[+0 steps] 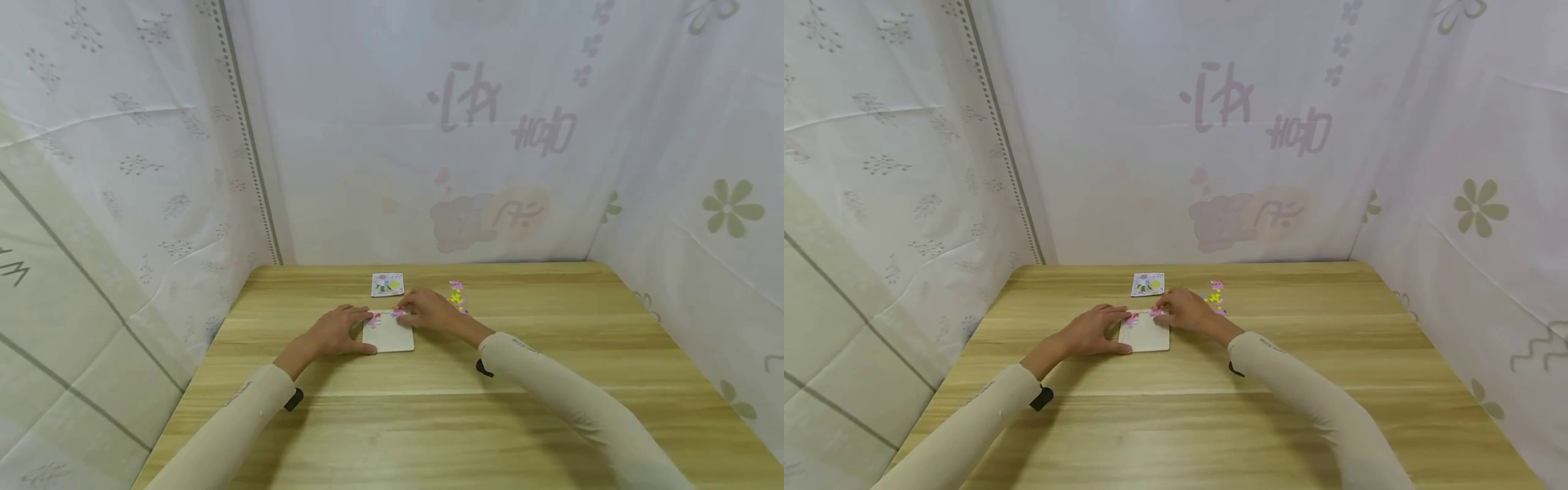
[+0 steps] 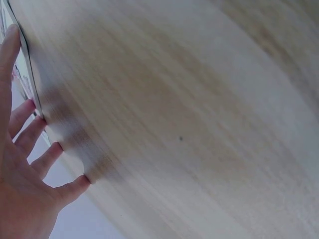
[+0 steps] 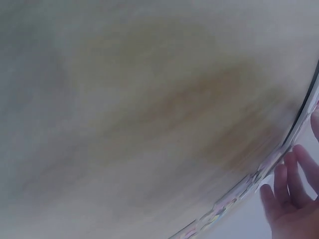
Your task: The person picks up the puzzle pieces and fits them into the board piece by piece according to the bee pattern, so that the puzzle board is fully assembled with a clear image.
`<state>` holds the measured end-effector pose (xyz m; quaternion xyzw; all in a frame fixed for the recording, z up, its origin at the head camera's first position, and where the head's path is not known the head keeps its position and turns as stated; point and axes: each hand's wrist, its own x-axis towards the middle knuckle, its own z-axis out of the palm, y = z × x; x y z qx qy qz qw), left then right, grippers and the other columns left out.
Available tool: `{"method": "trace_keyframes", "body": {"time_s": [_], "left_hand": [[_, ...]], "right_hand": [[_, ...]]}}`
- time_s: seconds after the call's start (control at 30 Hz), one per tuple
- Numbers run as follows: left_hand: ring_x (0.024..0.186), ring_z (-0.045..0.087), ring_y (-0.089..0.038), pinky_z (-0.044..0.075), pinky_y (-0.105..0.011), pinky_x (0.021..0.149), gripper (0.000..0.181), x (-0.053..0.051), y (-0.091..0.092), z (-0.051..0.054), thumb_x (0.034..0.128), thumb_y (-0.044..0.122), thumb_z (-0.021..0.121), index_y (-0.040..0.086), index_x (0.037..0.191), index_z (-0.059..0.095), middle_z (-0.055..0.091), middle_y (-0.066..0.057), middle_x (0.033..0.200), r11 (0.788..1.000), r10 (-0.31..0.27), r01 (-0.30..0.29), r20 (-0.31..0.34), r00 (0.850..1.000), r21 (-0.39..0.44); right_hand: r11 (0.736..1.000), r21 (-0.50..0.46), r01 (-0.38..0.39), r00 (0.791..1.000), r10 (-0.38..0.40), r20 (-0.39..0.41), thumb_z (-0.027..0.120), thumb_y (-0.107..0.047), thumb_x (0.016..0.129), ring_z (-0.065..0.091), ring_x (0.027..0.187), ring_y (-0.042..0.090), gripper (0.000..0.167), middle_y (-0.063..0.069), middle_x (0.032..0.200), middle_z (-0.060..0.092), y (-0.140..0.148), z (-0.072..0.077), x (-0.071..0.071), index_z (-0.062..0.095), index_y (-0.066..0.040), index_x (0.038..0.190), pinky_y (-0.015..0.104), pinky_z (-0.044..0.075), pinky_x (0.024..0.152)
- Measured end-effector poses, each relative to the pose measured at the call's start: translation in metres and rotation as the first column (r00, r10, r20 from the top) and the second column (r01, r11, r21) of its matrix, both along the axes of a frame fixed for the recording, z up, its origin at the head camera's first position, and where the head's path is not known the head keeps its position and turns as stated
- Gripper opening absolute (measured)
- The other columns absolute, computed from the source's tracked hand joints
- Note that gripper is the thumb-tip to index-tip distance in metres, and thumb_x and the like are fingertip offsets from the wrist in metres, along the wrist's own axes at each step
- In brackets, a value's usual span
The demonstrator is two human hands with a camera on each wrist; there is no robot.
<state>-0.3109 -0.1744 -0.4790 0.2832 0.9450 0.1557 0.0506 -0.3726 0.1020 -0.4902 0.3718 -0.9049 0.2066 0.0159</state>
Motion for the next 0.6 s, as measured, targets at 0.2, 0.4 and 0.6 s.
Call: {"method": "trace_keyframes", "body": {"time_s": [0.2, 0.4, 0.6], "left_hand": [[0.146, 0.041, -0.04, 0.035, -0.061, 0.117, 0.089, 0.0, 0.0, 0.0, 0.0851, 0.065, 0.076, 0.01, 0.151, 0.054, 0.048, -0.013, 0.159, 1.0, 0.004, -0.004, 0.01, 1.0, -0.003], [0.146, 0.041, -0.04, 0.035, -0.061, 0.117, 0.089, 0.0, 0.0, 0.0, 0.085, 0.064, 0.077, 0.009, 0.151, 0.054, 0.048, -0.013, 0.158, 1.0, 0.006, -0.006, 0.014, 1.0, -0.002], [0.146, 0.042, -0.04, 0.036, -0.061, 0.116, 0.089, -0.001, 0.0, -0.001, 0.0845, 0.065, 0.077, 0.01, 0.151, 0.055, 0.048, -0.013, 0.158, 1.0, 0.005, -0.005, 0.007, 1.0, 0.004]], "right_hand": [[1.0, 0.003, 0.027, 0.999, -0.027, 0.026, 0.081, -0.031, 0.093, 0.063, 0.099, 0.014, 0.031, 0.003, 0.112, 0.072, -0.005, -0.004, 0.001, 0.078, -0.011, 0.117, 0.031, 0.054, 0.086], [1.0, -0.007, 0.002, 0.999, -0.002, 0.049, 0.08, -0.023, 0.094, 0.066, 0.107, 0.017, 0.03, 0.004, 0.117, 0.074, -0.01, -0.005, 0.0, 0.077, -0.008, 0.12, 0.033, 0.055, 0.093], [0.997, -0.025, -0.073, 0.996, 0.074, 0.046, 0.077, -0.016, 0.096, 0.067, 0.114, 0.02, 0.023, 0.004, 0.117, 0.075, -0.014, -0.004, -0.002, 0.077, -0.008, 0.118, 0.037, 0.052, 0.102]]}}
